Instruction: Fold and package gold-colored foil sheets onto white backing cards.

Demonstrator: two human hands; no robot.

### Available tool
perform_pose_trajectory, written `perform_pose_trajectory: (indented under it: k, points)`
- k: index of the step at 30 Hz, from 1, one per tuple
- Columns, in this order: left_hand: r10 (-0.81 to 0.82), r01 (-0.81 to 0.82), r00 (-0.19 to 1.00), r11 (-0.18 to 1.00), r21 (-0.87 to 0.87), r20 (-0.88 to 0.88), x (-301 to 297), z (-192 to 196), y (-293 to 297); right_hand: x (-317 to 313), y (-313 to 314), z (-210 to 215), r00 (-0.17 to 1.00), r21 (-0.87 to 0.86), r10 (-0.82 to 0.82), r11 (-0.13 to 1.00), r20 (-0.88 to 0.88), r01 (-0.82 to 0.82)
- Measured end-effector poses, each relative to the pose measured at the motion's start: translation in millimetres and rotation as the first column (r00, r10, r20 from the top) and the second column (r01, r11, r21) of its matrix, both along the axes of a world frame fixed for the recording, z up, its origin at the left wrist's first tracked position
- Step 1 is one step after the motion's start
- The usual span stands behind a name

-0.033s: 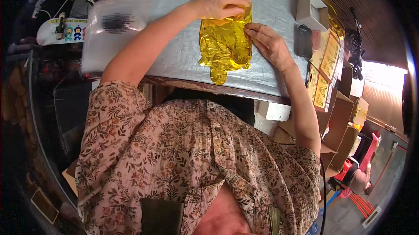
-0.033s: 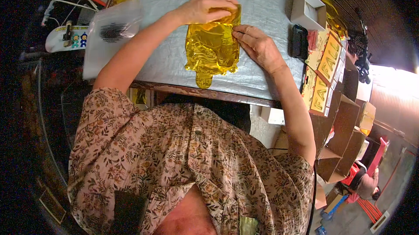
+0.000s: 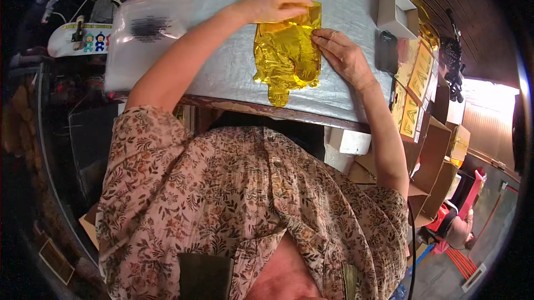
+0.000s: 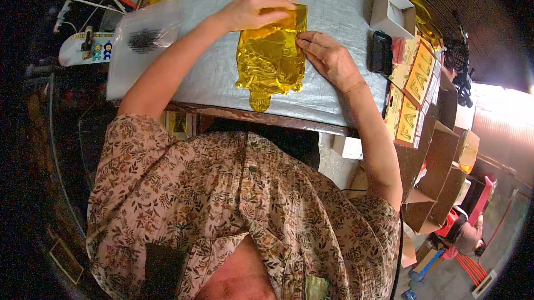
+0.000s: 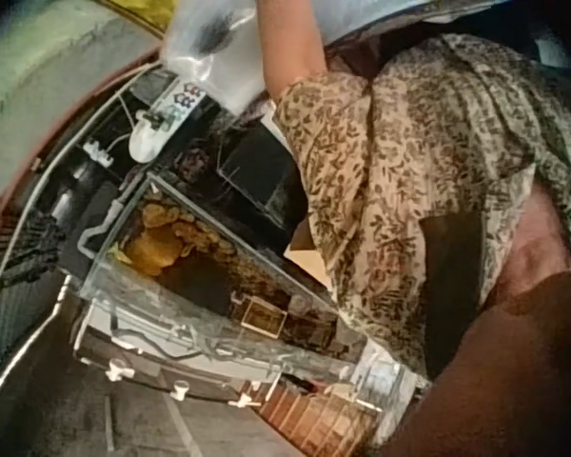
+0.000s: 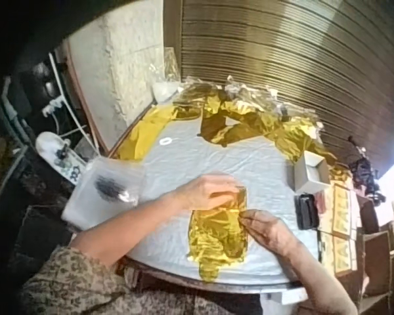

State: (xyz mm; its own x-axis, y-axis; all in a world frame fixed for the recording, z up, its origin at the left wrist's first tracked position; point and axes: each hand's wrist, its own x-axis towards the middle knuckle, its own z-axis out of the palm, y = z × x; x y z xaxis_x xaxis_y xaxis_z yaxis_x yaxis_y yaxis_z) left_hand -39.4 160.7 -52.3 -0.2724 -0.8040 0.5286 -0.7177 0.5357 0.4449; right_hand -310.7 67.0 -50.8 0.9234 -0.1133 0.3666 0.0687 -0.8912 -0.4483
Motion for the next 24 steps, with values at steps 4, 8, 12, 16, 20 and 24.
perform_pose_trajectory:
  k: [4,8,12,16,20,24]
  points:
    - [-0.004,0.003,0.986,1.000,0.002,0.169,34,8,73,-1,0,-2,0.999,-0.033,-0.008,0.999,0.043,0.009]
    - [-0.064,0.023,0.943,0.992,0.128,0.326,27,30,133,0,-3,-7,0.997,-0.073,0.008,0.997,0.078,-0.002]
    - [-0.106,0.086,0.875,0.994,0.064,0.473,15,28,126,1,-1,-5,0.997,-0.027,-0.006,1.000,0.075,0.008]
    - [-0.078,0.082,0.873,0.997,0.013,0.481,-6,33,114,1,1,-5,0.996,-0.076,-0.006,0.997,0.085,0.012]
    - [-0.002,0.013,0.935,0.999,-0.030,0.354,-17,19,108,1,2,-4,0.996,-0.095,-0.006,0.995,0.088,0.014]
    - [-0.035,0.034,0.954,0.999,0.007,0.298,-19,11,109,-1,5,-1,0.997,-0.046,-0.061,0.997,0.043,0.063]
